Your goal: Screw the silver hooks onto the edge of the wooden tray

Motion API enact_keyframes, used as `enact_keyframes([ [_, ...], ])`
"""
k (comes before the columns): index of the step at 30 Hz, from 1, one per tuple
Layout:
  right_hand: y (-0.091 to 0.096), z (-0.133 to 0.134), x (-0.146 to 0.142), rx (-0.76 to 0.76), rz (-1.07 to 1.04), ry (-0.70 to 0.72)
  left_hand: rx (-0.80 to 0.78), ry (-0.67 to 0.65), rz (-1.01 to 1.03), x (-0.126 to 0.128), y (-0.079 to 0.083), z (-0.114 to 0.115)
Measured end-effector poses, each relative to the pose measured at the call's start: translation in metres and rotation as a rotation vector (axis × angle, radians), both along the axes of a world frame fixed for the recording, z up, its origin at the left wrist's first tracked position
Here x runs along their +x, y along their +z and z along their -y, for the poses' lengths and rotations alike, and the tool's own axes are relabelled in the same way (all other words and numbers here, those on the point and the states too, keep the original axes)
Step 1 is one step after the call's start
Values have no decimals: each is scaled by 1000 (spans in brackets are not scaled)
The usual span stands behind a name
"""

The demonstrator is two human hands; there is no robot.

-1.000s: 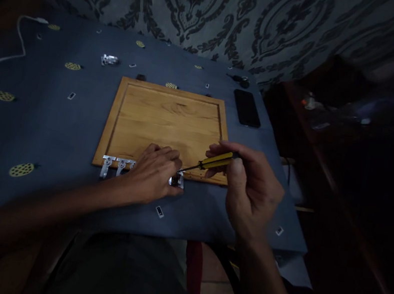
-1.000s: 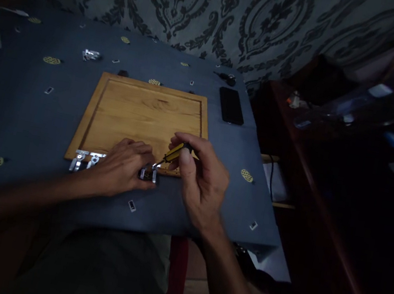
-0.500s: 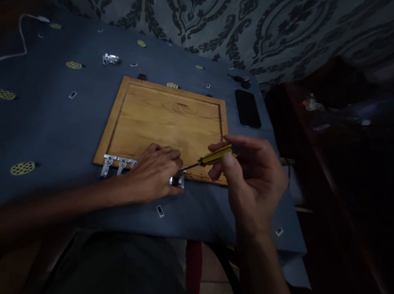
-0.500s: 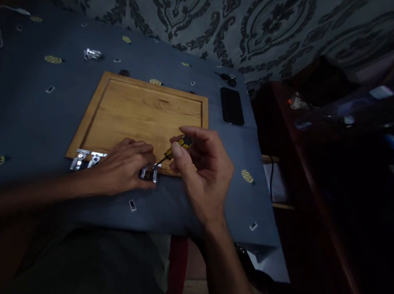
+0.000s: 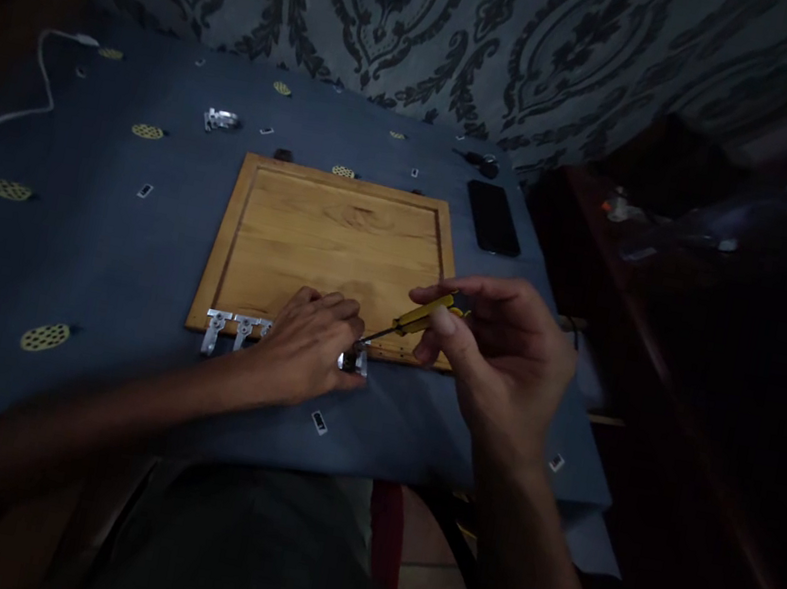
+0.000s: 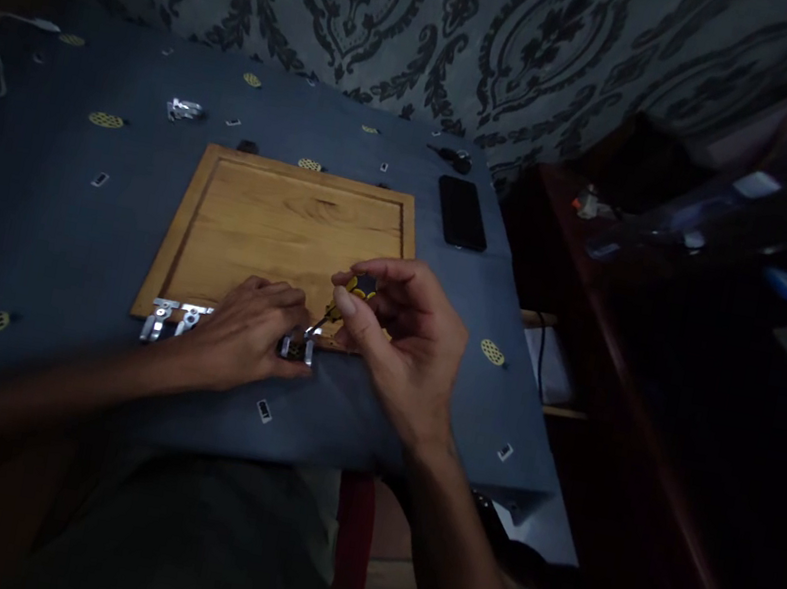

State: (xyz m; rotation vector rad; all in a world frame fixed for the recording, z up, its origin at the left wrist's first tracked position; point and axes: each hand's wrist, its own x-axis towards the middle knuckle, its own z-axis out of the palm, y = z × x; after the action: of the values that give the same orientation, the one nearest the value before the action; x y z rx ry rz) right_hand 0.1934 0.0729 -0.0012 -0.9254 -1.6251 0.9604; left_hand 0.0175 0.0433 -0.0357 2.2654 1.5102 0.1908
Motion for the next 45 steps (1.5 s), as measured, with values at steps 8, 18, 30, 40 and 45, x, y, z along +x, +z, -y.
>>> enact_keyframes([
  [8,1,1,4,72,49,36,-50,4,-6,1,4,0],
  [18,1,0,7,11,9,110,-52,3,0,1,5,0],
  [30,-1,1,3,24,41,60,-19,-3,-4,0,-1,0],
  [40,-6,4,5,131,78,20,-3,-6,0,-1,-4,0],
  [45,-3,8,4,376,-148,-196,7,-9,9,-2,-6,0],
])
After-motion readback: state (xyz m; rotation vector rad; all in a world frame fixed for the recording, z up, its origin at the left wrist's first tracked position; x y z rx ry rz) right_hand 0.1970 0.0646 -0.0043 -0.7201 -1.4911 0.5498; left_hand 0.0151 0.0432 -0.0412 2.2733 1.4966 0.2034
